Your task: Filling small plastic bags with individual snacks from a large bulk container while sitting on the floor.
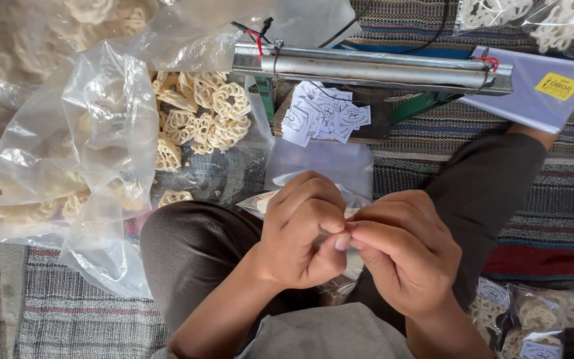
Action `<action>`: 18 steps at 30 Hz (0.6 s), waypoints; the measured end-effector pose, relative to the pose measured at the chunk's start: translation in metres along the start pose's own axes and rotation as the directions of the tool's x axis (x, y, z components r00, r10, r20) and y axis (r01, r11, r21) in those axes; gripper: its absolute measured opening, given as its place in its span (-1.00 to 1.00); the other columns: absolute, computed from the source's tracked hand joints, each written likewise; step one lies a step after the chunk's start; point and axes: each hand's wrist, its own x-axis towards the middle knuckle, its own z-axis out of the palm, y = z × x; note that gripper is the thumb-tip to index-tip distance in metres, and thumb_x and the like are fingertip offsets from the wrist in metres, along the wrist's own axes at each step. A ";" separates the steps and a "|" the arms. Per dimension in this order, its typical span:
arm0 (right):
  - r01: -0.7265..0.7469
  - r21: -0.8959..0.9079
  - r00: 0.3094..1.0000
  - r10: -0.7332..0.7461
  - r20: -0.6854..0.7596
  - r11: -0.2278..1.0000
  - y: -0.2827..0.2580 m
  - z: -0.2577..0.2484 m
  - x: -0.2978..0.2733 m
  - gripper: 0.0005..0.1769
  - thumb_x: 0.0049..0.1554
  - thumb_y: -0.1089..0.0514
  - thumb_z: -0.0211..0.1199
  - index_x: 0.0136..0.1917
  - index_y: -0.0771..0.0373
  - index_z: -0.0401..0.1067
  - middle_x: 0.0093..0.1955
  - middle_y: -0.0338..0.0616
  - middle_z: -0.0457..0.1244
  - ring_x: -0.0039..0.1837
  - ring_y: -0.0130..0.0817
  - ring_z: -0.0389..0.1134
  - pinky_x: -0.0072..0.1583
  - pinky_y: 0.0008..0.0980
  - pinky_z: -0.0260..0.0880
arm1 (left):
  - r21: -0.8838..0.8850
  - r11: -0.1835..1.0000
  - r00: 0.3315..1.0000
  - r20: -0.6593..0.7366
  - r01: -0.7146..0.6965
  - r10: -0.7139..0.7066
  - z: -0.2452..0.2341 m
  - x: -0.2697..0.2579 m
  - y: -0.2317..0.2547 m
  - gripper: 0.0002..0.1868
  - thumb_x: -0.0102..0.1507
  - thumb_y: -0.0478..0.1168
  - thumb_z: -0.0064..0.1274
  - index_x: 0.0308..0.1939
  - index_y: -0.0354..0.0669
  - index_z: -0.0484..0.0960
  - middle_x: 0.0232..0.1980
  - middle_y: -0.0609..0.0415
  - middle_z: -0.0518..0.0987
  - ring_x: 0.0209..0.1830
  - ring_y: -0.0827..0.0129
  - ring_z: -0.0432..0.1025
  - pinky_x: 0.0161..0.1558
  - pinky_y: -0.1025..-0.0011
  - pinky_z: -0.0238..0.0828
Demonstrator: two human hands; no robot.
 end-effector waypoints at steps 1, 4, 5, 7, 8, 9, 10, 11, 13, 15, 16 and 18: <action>0.008 0.020 1.000 -0.008 0.024 1.000 -0.005 -0.002 -0.004 -0.86 0.27 0.22 0.12 -0.03 0.30 0.48 -0.08 0.00 0.39 -0.10 -0.13 0.41 0.02 -0.20 0.46 | 0.034 0.999 0.999 0.047 -0.004 0.003 -0.001 -0.003 0.004 -0.69 0.49 -0.11 -0.34 -0.30 -0.16 0.29 -0.35 0.01 0.36 -0.42 0.17 0.27 -0.29 0.25 0.23; 0.095 0.001 0.995 -0.095 0.021 0.996 -0.009 -0.005 -0.017 -0.72 0.31 0.15 -0.01 -0.13 0.36 0.39 -0.17 0.08 0.26 -0.24 -0.07 0.26 -0.13 -0.18 0.40 | 0.044 0.999 0.996 0.089 0.016 -0.020 -0.006 -0.005 0.024 -0.69 0.50 -0.11 -0.41 -0.27 -0.19 0.24 -0.34 -0.01 0.34 -0.43 0.17 0.20 -0.29 0.24 0.16; 0.100 -0.001 0.995 -0.100 0.019 0.995 -0.012 -0.007 -0.023 -0.72 0.31 0.15 -0.01 -0.13 0.36 0.39 -0.17 0.08 0.26 -0.24 -0.07 0.26 -0.13 -0.18 0.40 | 0.046 0.999 0.996 0.088 0.010 -0.014 -0.007 -0.006 0.031 -0.69 0.50 -0.11 -0.41 -0.27 -0.19 0.24 -0.34 -0.01 0.34 -0.43 0.17 0.20 -0.29 0.24 0.16; 0.122 -0.080 0.992 -0.123 0.003 0.989 -0.014 -0.012 -0.034 -0.70 0.32 0.13 -0.04 -0.17 0.33 0.34 -0.22 0.04 0.21 -0.28 -0.10 0.19 -0.16 -0.19 0.36 | -0.027 0.992 0.990 0.071 0.124 -0.121 -0.010 -0.005 0.045 -0.64 0.51 -0.05 -0.39 -0.30 -0.18 0.19 -0.36 0.05 0.27 -0.41 0.22 0.20 -0.30 0.31 0.16; 0.126 -0.083 0.992 -0.126 -0.001 0.989 -0.016 -0.015 -0.038 -0.70 0.32 0.13 -0.04 -0.17 0.33 0.34 -0.22 0.04 0.21 -0.28 -0.10 0.19 -0.16 -0.19 0.36 | -0.027 0.993 0.991 0.072 0.118 -0.116 -0.011 -0.006 0.050 -0.64 0.51 -0.05 -0.39 -0.30 -0.18 0.19 -0.36 0.05 0.27 -0.41 0.22 0.20 -0.30 0.31 0.16; 0.116 -0.094 0.993 -0.118 -0.013 0.989 -0.018 -0.019 -0.041 -0.68 0.32 0.12 -0.06 -0.19 0.36 0.33 -0.25 0.04 0.20 -0.30 -0.11 0.17 -0.19 -0.21 0.33 | -0.061 0.985 0.987 0.035 0.159 -0.157 -0.012 -0.006 0.054 -0.69 0.49 -0.09 -0.37 -0.30 -0.16 0.19 -0.37 0.05 0.26 -0.39 0.23 0.24 -0.28 0.32 0.22; 0.108 -0.104 0.993 -0.111 -0.026 0.989 -0.019 -0.021 -0.044 -0.65 0.32 0.11 -0.08 -0.20 0.38 0.31 -0.28 0.03 0.19 -0.32 -0.12 0.16 -0.21 -0.23 0.30 | -0.094 0.976 0.980 0.000 0.196 -0.197 -0.014 -0.006 0.058 -0.73 0.47 -0.13 -0.35 -0.30 -0.14 0.18 -0.37 0.05 0.25 -0.37 0.23 0.27 -0.25 0.34 0.28; 0.113 -0.107 0.993 -0.117 -0.030 0.988 -0.020 -0.024 -0.048 -0.65 0.32 0.11 -0.08 -0.20 0.38 0.31 -0.28 0.03 0.19 -0.32 -0.12 0.16 -0.21 -0.23 0.30 | -0.094 0.978 0.982 0.000 0.188 -0.189 -0.016 -0.005 0.063 -0.73 0.47 -0.13 -0.35 -0.30 -0.14 0.18 -0.37 0.05 0.25 -0.37 0.23 0.27 -0.25 0.34 0.28; 0.053 -0.076 0.998 -0.056 -0.034 0.996 -0.020 -0.029 -0.058 -0.70 0.31 0.10 -0.03 -0.18 0.33 0.29 -0.30 -0.03 0.18 -0.32 -0.20 0.17 -0.21 -0.29 0.28 | -0.119 0.960 0.967 0.002 0.252 -0.253 -0.018 -0.005 0.073 -0.73 0.46 -0.11 -0.34 -0.30 -0.12 0.18 -0.36 0.10 0.24 -0.36 0.32 0.24 -0.19 0.36 0.44; 0.031 -0.051 0.998 -0.033 -0.051 0.998 -0.022 -0.032 -0.066 -0.71 0.30 0.11 -0.02 -0.19 0.33 0.27 -0.32 -0.05 0.16 -0.33 -0.22 0.16 -0.23 -0.31 0.26 | -0.129 0.961 0.970 0.004 0.243 -0.244 -0.014 -0.009 0.077 -0.72 0.47 -0.09 -0.35 -0.30 -0.11 0.18 -0.37 0.11 0.25 -0.36 0.31 0.24 -0.21 0.37 0.42; 0.004 -0.026 0.998 -0.006 -0.065 1.000 -0.023 -0.034 -0.070 -0.73 0.30 0.13 -0.01 -0.19 0.33 0.26 -0.34 -0.07 0.14 -0.33 -0.23 0.16 -0.24 -0.32 0.25 | -0.141 0.961 0.971 0.008 0.238 -0.239 -0.011 -0.011 0.078 -0.70 0.48 -0.07 -0.35 -0.30 -0.11 0.19 -0.38 0.11 0.25 -0.37 0.31 0.24 -0.22 0.37 0.41; -0.078 0.214 0.986 0.106 -0.125 0.974 -0.019 -0.032 -0.083 -0.47 0.20 -0.13 0.13 0.13 0.36 0.11 0.04 0.13 0.14 0.03 -0.04 0.26 0.06 -0.23 0.39 | -0.267 0.942 0.966 -0.101 0.204 -0.238 -0.003 -0.012 0.090 -0.76 0.45 -0.11 -0.31 -0.29 -0.08 0.21 -0.35 0.10 0.27 -0.34 0.30 0.27 -0.18 0.35 0.44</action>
